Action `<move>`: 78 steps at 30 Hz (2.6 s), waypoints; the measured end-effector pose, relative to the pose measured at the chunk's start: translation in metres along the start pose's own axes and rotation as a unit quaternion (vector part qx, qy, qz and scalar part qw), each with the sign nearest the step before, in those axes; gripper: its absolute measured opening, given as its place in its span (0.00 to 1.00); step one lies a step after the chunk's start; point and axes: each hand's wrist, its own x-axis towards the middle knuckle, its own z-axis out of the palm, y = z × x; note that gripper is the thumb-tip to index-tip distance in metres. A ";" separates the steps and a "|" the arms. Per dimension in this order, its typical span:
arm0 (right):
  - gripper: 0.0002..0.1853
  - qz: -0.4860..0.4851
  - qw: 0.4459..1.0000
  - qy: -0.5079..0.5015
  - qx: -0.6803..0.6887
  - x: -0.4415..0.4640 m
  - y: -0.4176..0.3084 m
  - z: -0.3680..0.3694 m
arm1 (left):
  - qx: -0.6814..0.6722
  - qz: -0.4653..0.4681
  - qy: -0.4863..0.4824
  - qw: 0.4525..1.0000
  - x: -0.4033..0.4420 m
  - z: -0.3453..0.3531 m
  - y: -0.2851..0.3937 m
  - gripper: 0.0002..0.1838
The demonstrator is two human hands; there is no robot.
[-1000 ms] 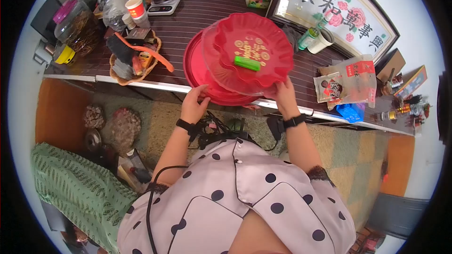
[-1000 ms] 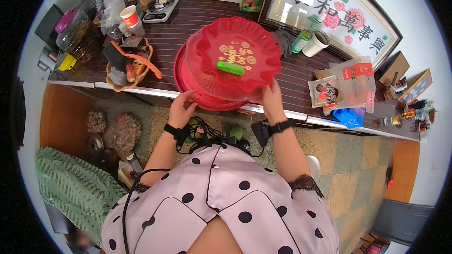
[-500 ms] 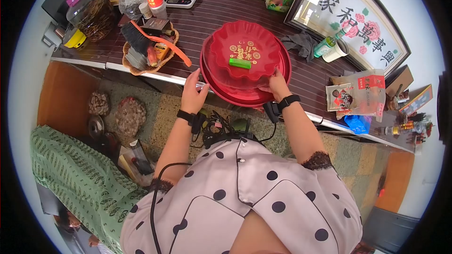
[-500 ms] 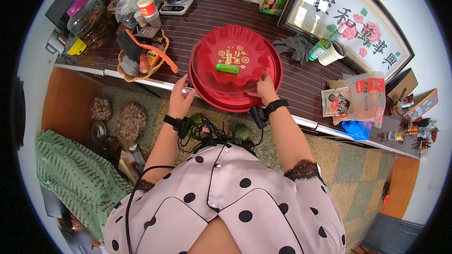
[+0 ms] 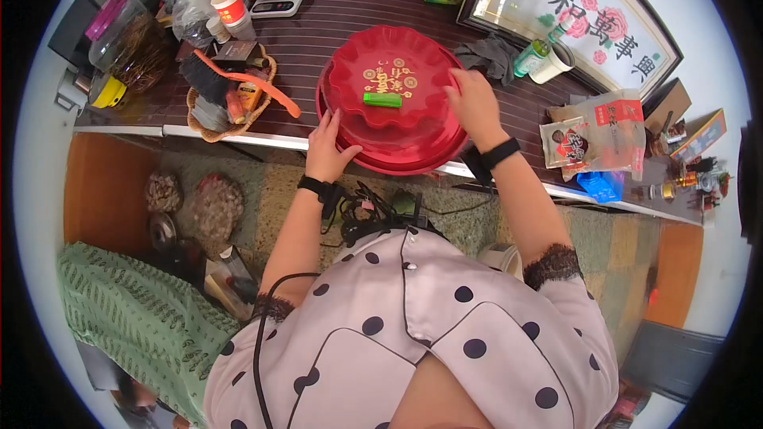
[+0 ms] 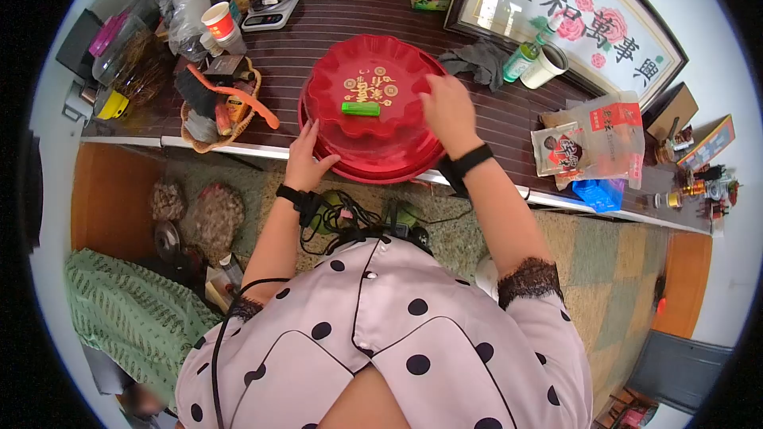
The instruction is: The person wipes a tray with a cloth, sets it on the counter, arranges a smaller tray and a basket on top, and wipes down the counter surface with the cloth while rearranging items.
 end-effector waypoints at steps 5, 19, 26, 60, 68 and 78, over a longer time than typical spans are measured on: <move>0.16 -0.152 0.978 -0.142 -0.011 0.025 -0.060 0.037 | -0.011 0.014 0.009 1.000 0.000 0.002 -0.003 0.46; 0.10 -0.155 0.979 -0.112 0.070 0.019 -0.038 0.012 | -0.080 0.009 0.019 0.997 0.000 0.006 -0.013 0.45; 0.14 -0.159 0.953 -0.238 0.097 -0.064 -0.016 -0.048 | -0.039 0.015 0.006 0.999 0.002 0.003 -0.012 0.45; 0.25 0.061 0.966 -0.148 0.203 -0.146 -0.014 -0.022 | -0.658 -0.391 0.063 0.641 0.020 -0.153 -0.183 0.23; 0.31 0.161 0.952 -0.138 0.223 -0.161 -0.015 -0.042 | -0.681 -0.430 0.156 0.572 0.023 -0.149 -0.169 0.19; 0.31 0.143 0.956 -0.126 0.221 -0.173 0.007 -0.044 | -0.631 -0.385 0.103 0.665 -0.009 -0.192 -0.133 0.22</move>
